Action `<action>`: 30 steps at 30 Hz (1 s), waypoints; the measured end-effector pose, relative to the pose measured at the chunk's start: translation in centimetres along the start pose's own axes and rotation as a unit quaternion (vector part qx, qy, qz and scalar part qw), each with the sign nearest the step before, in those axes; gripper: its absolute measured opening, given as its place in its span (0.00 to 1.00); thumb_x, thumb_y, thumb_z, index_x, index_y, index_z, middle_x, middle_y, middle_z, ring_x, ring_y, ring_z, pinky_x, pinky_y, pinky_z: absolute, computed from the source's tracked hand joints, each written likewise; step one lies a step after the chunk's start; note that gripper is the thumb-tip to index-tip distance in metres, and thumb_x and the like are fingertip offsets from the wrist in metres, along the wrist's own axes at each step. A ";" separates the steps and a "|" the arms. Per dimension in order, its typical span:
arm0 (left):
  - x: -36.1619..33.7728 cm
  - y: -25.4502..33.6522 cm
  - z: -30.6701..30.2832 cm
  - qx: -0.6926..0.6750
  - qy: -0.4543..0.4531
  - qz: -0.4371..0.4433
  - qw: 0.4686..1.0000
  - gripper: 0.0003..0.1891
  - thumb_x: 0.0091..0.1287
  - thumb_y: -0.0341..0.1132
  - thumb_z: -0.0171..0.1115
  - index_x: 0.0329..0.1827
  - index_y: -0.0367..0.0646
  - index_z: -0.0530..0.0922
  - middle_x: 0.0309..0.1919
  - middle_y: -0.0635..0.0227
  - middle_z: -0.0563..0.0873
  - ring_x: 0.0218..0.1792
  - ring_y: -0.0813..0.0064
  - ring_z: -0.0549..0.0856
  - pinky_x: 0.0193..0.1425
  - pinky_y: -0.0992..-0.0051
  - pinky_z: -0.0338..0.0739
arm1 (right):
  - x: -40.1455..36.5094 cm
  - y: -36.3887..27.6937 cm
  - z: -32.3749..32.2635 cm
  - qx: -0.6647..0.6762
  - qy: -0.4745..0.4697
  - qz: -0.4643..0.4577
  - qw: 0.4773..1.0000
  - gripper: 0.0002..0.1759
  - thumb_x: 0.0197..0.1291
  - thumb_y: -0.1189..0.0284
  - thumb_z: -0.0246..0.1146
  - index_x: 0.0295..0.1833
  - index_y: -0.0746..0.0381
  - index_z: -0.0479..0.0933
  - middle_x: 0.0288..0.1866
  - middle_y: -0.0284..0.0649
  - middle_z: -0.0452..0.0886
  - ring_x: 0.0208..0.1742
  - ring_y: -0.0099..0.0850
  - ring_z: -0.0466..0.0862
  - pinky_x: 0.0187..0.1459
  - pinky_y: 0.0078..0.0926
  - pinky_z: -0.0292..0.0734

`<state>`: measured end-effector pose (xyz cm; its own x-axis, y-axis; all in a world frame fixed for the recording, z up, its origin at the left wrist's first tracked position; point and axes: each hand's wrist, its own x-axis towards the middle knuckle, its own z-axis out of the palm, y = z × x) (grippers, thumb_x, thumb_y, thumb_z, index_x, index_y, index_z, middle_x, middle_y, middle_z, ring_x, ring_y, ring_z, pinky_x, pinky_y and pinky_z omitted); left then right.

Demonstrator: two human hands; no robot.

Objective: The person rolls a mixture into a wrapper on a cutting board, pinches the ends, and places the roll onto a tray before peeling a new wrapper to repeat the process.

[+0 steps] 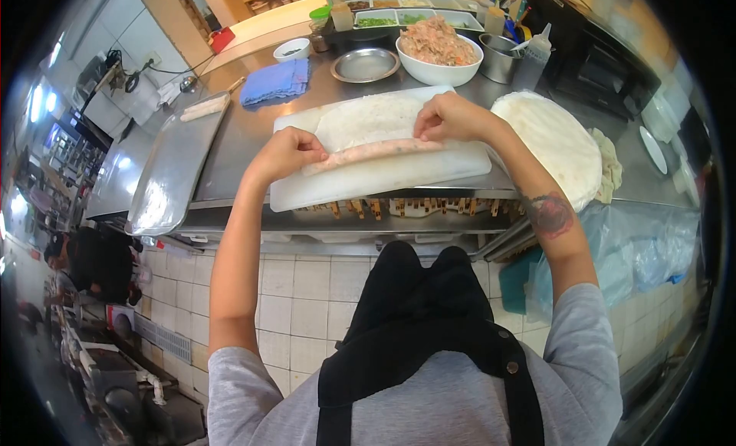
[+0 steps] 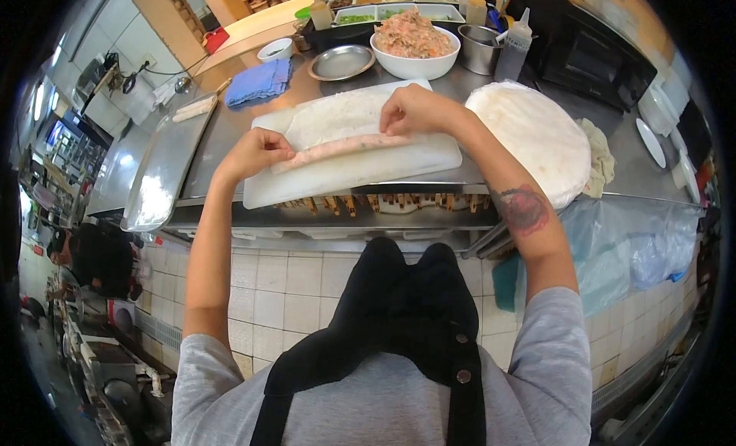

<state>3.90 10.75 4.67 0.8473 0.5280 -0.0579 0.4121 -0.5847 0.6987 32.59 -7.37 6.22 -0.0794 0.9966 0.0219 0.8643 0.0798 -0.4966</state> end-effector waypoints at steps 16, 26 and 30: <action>-3.3 4.7 5.3 0.216 0.153 0.166 0.950 0.16 0.58 0.26 0.67 0.50 0.47 0.85 0.36 0.59 0.81 0.39 0.58 0.83 0.47 0.64 0.78 | 1.4 -3.5 4.6 -0.052 0.107 -0.191 0.974 0.14 0.52 0.75 0.68 0.47 0.63 0.84 0.38 0.44 0.81 0.41 0.41 0.83 0.46 0.36 0.78; -2.8 3.2 4.7 0.215 0.157 0.157 0.951 0.15 0.55 0.25 0.69 0.47 0.41 0.84 0.39 0.58 0.82 0.42 0.55 0.83 0.48 0.63 0.77 | -0.9 -1.7 3.9 -0.045 0.138 -0.124 0.982 0.16 0.48 0.74 0.73 0.44 0.64 0.84 0.38 0.42 0.82 0.40 0.41 0.83 0.43 0.34 0.77; -2.5 3.0 4.1 0.225 0.141 0.187 0.946 0.13 0.55 0.24 0.69 0.45 0.37 0.84 0.37 0.58 0.84 0.39 0.56 0.84 0.45 0.64 0.78 | -2.3 -0.4 3.3 -0.034 0.147 -0.136 0.979 0.16 0.49 0.75 0.72 0.46 0.64 0.84 0.39 0.42 0.83 0.38 0.38 0.83 0.42 0.31 0.77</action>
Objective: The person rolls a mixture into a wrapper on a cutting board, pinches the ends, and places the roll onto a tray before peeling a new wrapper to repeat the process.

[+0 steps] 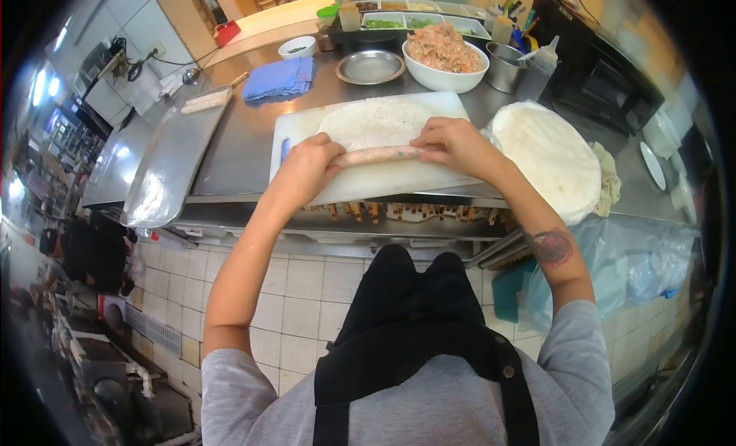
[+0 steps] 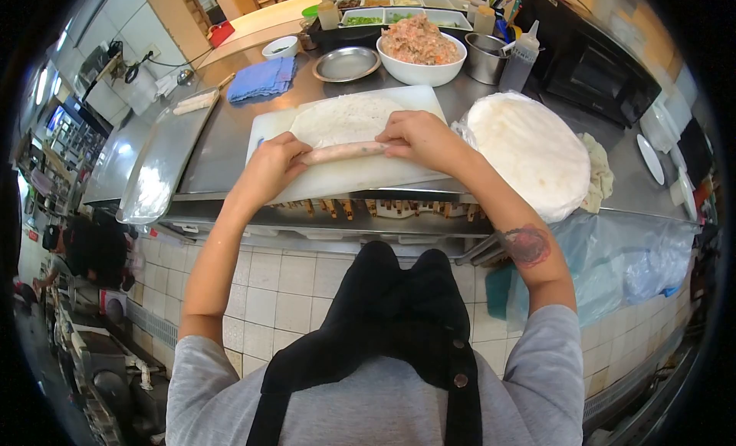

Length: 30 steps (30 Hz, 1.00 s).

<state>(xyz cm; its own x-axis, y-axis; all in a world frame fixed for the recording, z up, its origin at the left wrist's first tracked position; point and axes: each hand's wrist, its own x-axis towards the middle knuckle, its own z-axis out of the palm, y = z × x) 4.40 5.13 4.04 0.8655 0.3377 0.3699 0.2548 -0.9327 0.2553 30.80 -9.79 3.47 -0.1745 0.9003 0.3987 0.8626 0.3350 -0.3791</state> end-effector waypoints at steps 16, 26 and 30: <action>4.2 -4.1 -1.7 -0.043 -0.115 0.008 0.992 0.07 0.59 0.28 0.66 0.39 0.39 0.87 0.32 0.60 0.86 0.35 0.64 0.85 0.43 0.69 0.78 | 3.4 3.0 -1.0 0.007 -0.056 0.057 0.997 0.06 0.52 0.74 0.70 0.37 0.60 0.87 0.31 0.45 0.84 0.34 0.39 0.84 0.39 0.32 0.78; 2.1 -0.9 -0.9 0.015 -0.057 -0.027 0.998 0.11 0.58 0.29 0.67 0.45 0.40 0.86 0.37 0.56 0.85 0.39 0.56 0.84 0.47 0.62 0.78 | 4.7 -1.4 3.4 -0.063 0.043 -0.107 0.991 0.16 0.50 0.74 0.70 0.48 0.61 0.83 0.40 0.43 0.80 0.44 0.43 0.81 0.47 0.32 0.77; 1.8 -0.5 -0.6 0.014 -0.048 -0.018 0.999 0.15 0.58 0.29 0.68 0.49 0.44 0.84 0.40 0.56 0.83 0.41 0.54 0.84 0.48 0.62 0.78 | 5.6 -1.6 4.1 -0.088 0.038 -0.060 0.994 0.16 0.50 0.70 0.72 0.46 0.61 0.84 0.37 0.42 0.79 0.41 0.42 0.81 0.46 0.35 0.77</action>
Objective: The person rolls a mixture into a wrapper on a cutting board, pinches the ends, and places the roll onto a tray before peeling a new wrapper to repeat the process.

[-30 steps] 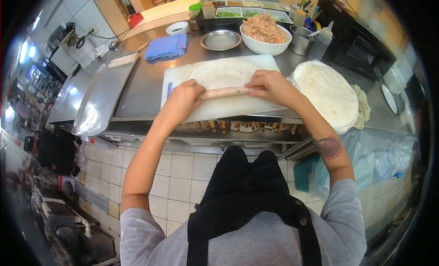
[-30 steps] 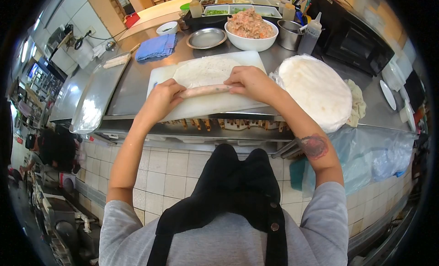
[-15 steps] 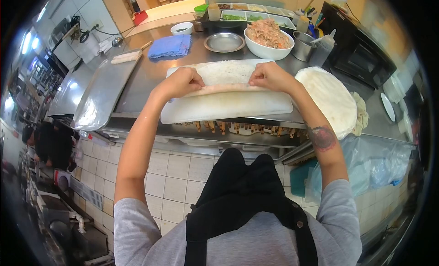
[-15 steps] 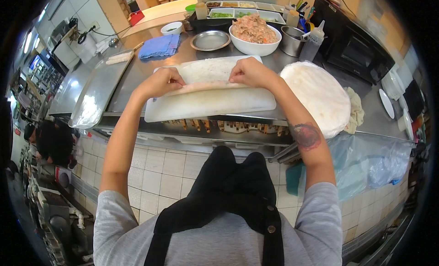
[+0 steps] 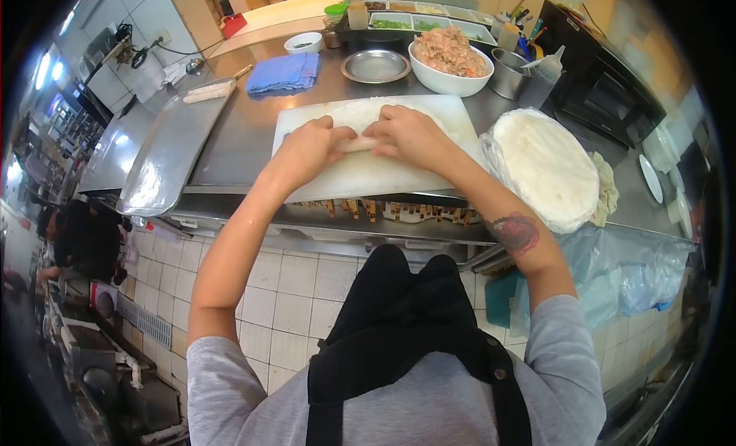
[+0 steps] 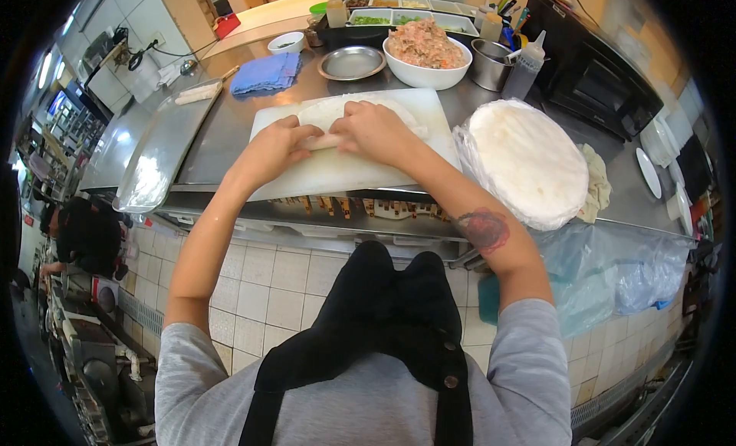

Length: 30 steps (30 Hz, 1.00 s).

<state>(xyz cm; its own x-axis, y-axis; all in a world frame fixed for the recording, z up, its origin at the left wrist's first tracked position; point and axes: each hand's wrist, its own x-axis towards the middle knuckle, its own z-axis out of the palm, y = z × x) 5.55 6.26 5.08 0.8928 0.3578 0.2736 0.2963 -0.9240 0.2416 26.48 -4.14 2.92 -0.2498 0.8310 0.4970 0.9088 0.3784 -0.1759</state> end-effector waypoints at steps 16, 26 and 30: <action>1.9 -2.2 -0.8 0.024 -0.115 -0.028 0.993 0.11 0.58 0.29 0.67 0.43 0.37 0.82 0.33 0.55 0.85 0.38 0.56 0.85 0.45 0.63 0.79 | -2.9 4.7 -5.9 0.074 -0.124 0.105 0.984 0.13 0.50 0.72 0.73 0.43 0.64 0.86 0.32 0.41 0.82 0.33 0.33 0.83 0.38 0.30 0.78; 4.5 -5.3 -2.1 -0.087 -0.171 -0.032 0.981 0.07 0.59 0.26 0.69 0.40 0.38 0.83 0.29 0.66 0.86 0.32 0.76 0.82 0.39 0.74 0.77 | -0.2 8.4 -6.3 0.180 -0.250 0.235 0.922 0.08 0.51 0.71 0.74 0.35 0.61 0.84 0.25 0.28 0.81 0.28 0.18 0.77 0.33 0.19 0.71; 4.9 -5.6 -1.8 -0.073 -0.169 -0.032 0.982 0.04 0.59 0.27 0.68 0.36 0.38 0.85 0.29 0.65 0.87 0.32 0.76 0.84 0.39 0.74 0.77 | -0.1 8.9 -5.8 0.160 -0.231 0.216 0.935 0.06 0.52 0.71 0.73 0.34 0.61 0.86 0.26 0.30 0.83 0.29 0.18 0.79 0.34 0.22 0.74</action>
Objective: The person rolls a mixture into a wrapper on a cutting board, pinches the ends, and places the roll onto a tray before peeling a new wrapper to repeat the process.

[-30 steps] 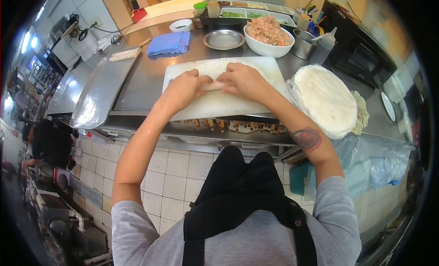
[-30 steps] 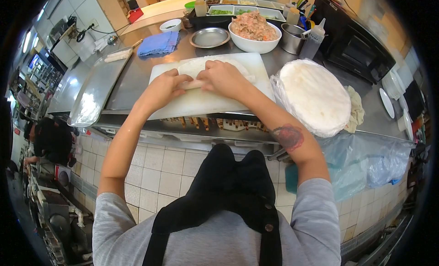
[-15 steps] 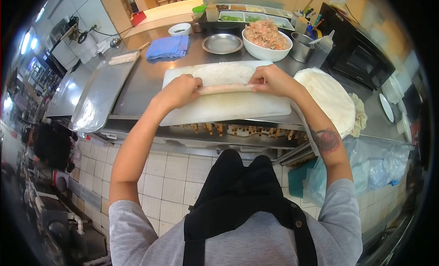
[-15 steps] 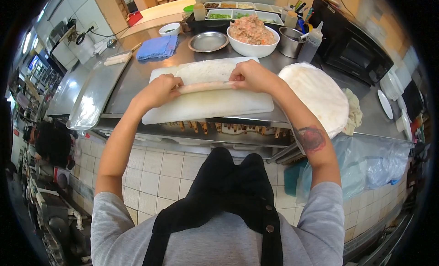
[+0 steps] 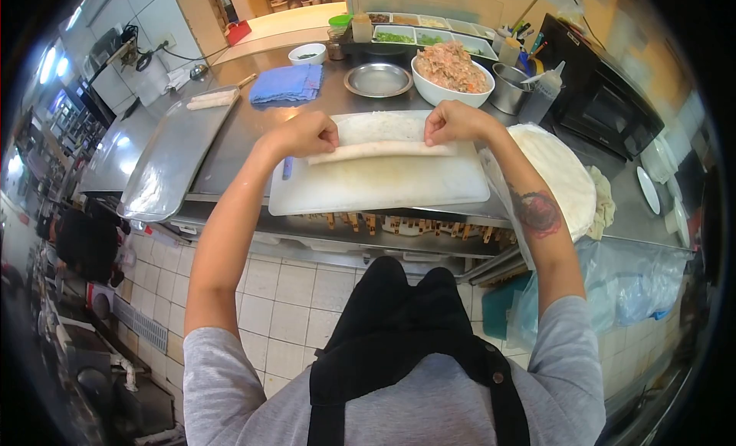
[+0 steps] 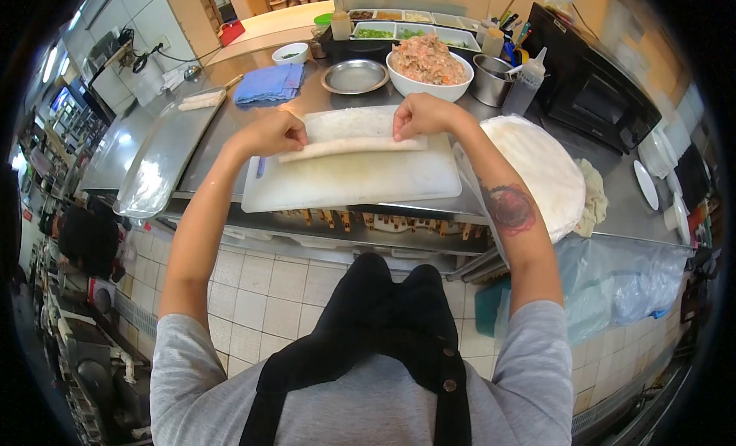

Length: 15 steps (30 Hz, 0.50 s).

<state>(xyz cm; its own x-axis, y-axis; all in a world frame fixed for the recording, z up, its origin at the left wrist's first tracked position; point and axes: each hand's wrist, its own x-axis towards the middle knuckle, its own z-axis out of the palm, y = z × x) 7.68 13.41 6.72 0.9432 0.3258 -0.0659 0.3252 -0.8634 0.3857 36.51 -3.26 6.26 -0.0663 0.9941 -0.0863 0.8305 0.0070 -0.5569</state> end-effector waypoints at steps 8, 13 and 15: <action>-1.7 1.5 1.7 0.026 0.116 0.011 0.993 0.08 0.56 0.28 0.68 0.37 0.36 0.86 0.34 0.52 0.89 0.36 0.59 0.88 0.43 0.66 0.79 | 1.2 -2.7 3.1 -0.131 0.099 -0.133 0.977 0.10 0.48 0.74 0.71 0.39 0.63 0.86 0.34 0.43 0.86 0.37 0.37 0.85 0.42 0.33 0.79; -2.5 2.2 2.2 0.080 0.132 0.026 0.988 0.12 0.52 0.28 0.70 0.41 0.36 0.86 0.33 0.52 0.87 0.37 0.58 0.87 0.44 0.64 0.79 | 2.1 -6.4 6.4 -0.142 0.174 -0.247 0.943 0.15 0.49 0.75 0.71 0.45 0.64 0.84 0.35 0.44 0.84 0.38 0.41 0.84 0.43 0.35 0.78; -2.4 1.8 2.5 0.090 0.130 0.020 0.987 0.14 0.51 0.27 0.70 0.42 0.37 0.86 0.33 0.52 0.86 0.36 0.58 0.86 0.44 0.64 0.79 | 2.7 -5.9 6.0 -0.110 0.160 -0.207 0.959 0.15 0.46 0.73 0.73 0.42 0.65 0.85 0.33 0.44 0.83 0.36 0.41 0.84 0.41 0.35 0.78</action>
<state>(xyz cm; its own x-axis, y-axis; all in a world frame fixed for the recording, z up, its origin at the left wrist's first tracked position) 6.20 10.09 5.32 0.9139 0.3570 0.1934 0.3162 -0.9245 0.2127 28.13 -1.30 4.30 -0.2710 0.8833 0.3826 0.8686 0.3957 -0.2982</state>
